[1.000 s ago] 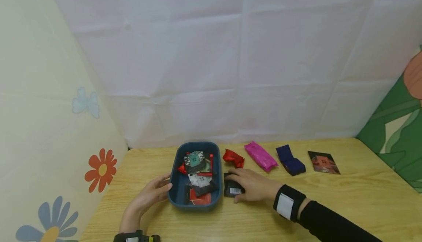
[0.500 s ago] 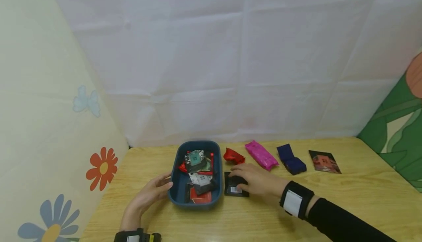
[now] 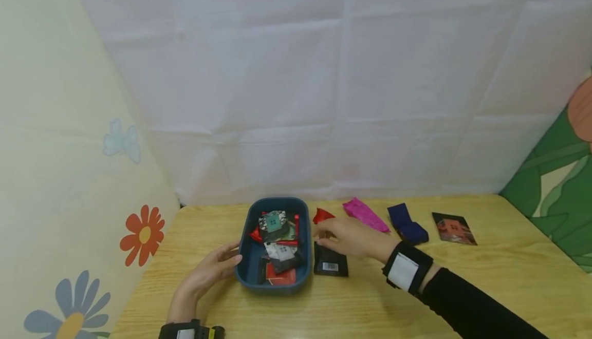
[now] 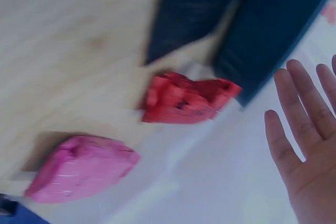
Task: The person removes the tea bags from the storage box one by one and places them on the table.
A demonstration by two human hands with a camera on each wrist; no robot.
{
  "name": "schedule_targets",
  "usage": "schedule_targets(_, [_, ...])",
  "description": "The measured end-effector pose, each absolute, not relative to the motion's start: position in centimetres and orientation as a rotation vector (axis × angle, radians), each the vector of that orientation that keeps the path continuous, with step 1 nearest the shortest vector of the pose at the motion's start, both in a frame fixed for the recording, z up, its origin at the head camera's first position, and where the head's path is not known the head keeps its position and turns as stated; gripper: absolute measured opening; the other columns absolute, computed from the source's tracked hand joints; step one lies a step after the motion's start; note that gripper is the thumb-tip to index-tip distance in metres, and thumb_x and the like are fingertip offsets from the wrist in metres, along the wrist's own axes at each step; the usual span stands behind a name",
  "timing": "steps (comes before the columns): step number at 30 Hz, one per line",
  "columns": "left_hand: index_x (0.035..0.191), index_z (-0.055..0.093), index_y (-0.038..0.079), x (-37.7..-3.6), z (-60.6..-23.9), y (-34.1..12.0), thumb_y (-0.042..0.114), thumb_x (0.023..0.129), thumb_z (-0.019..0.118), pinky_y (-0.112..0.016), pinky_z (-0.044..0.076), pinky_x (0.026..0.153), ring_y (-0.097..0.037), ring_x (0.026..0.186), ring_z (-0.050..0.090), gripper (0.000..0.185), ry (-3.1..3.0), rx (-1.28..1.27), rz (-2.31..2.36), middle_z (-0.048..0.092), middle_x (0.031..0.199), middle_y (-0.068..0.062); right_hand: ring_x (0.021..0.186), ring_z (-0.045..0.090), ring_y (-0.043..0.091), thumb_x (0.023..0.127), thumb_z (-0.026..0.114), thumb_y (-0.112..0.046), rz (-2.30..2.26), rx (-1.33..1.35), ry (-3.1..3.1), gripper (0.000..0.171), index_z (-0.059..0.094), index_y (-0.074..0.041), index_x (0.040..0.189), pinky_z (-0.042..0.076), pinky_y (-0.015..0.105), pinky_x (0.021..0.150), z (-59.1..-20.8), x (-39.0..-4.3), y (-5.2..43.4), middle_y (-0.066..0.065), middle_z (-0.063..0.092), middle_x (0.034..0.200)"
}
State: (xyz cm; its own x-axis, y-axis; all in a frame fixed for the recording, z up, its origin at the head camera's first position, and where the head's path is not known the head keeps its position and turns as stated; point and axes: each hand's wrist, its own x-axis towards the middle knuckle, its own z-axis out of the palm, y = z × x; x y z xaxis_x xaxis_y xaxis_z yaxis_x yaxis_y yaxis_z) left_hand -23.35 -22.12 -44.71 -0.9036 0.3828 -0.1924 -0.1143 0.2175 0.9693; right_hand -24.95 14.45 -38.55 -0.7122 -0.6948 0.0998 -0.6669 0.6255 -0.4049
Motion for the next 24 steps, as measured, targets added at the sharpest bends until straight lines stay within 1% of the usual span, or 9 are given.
schedule_targets(2, [0.15, 0.028, -0.01, -23.3, -44.7, -22.1, 0.022, 0.102, 0.057, -0.047, 0.047, 0.101, -0.041, 0.128, 0.05, 0.064, 2.105, 0.254, 1.728, 0.034, 0.147, -0.038, 0.085, 0.062, 0.005, 0.1, 0.061, -0.018, -0.693, -1.125, 2.77, 0.023, 0.067, -0.013, 0.122, 0.053, 0.026, 0.071, -37.8, -25.1, 14.0, -0.001, 0.069, 0.107])
schedule_targets(5, [0.15, 0.028, -0.011, -23.3, -44.7, -22.1, 0.022, 0.103, 0.056, -0.047, 0.047, 0.101, -0.04, 0.127, 0.05, 0.064, 2.105, 0.262, 1.724, 0.034, 0.147, -0.038, 0.086, 0.064, 0.008, 0.101, 0.059, -0.017, -0.746, -1.112, 2.778, 0.024, 0.065, -0.013, 0.124, 0.054, 0.028, 0.072, -36.7, -25.4, 13.1, -0.001, 0.07, 0.107])
schedule_targets(8, [0.15, 0.028, -0.01, -23.3, -44.7, -22.1, 0.022, 0.102, 0.057, -0.047, 0.048, 0.101, -0.04, 0.127, 0.05, 0.064, 2.109, 0.261, 1.729, 0.034, 0.147, -0.038, 0.092, 0.064, 0.01, 0.101, 0.06, -0.019, -0.741, -1.122, 2.795, 0.025, 0.065, -0.015, 0.125, 0.054, 0.031, 0.076, -35.8, -25.6, 12.1, -0.002, 0.069, 0.108])
schedule_targets(10, [0.15, 0.029, -0.01, -23.4, -44.7, -22.2, 0.021, 0.102, 0.057, -0.046, 0.048, 0.101, -0.039, 0.127, 0.05, 0.063, 2.113, 0.258, 1.734, 0.034, 0.147, -0.038, 0.094, 0.064, 0.011, 0.101, 0.061, -0.02, -0.7, -1.132, 2.809, 0.025, 0.065, -0.016, 0.125, 0.054, 0.032, 0.078, -35.5, -25.7, 11.4, -0.003, 0.068, 0.109])
schedule_targets(12, [0.15, 0.03, -0.01, -23.4, -44.7, -22.2, 0.021, 0.102, 0.057, -0.046, 0.048, 0.1, -0.039, 0.127, 0.05, 0.062, 2.116, 0.257, 1.736, 0.035, 0.147, -0.037, 0.095, 0.063, 0.01, 0.1, 0.061, -0.024, -0.635, -1.136, 2.827, 0.026, 0.065, -0.017, 0.126, 0.054, 0.032, 0.079, -35.4, -26.0, 10.7, -0.004, 0.068, 0.111])
schedule_targets(17, [0.15, 0.029, -0.009, -23.5, -44.7, -22.2, 0.021, 0.103, 0.056, -0.046, 0.048, 0.101, -0.039, 0.127, 0.05, 0.062, 2.113, 0.257, 1.73, 0.034, 0.147, -0.037, 0.102, 0.063, 0.014, 0.099, 0.063, -0.03, -0.529, -1.127, 2.86, 0.033, 0.064, -0.016, 0.129, 0.053, 0.033, 0.083, -35.7, -26.7, 9.2, -0.001, 0.067, 0.116])
schedule_targets(22, [0.15, 0.03, -0.009, -23.5, -44.7, -22.1, 0.022, 0.102, 0.057, -0.047, 0.047, 0.101, -0.04, 0.127, 0.05, 0.063, 2.118, 0.251, 1.723, 0.035, 0.147, -0.037, 0.113, 0.061, 0.019, 0.099, 0.062, -0.033, -0.538, -1.065, 2.836, 0.04, 0.061, -0.015, 0.134, 0.051, 0.036, 0.092, -35.9, -27.5, 8.2, 0.001, 0.063, 0.128])
schedule_targets(24, [0.15, 0.03, -0.009, -23.4, -44.7, -22.1, 0.023, 0.102, 0.057, -0.047, 0.046, 0.102, -0.04, 0.128, 0.05, 0.063, 2.122, 0.245, 1.721, 0.036, 0.147, -0.037, 0.116, 0.06, 0.021, 0.098, 0.063, -0.033, -0.508, -1.08, 2.829, 0.041, 0.061, -0.013, 0.134, 0.05, 0.036, 0.095, -35.9, -27.9, 7.7, 0.002, 0.062, 0.13])
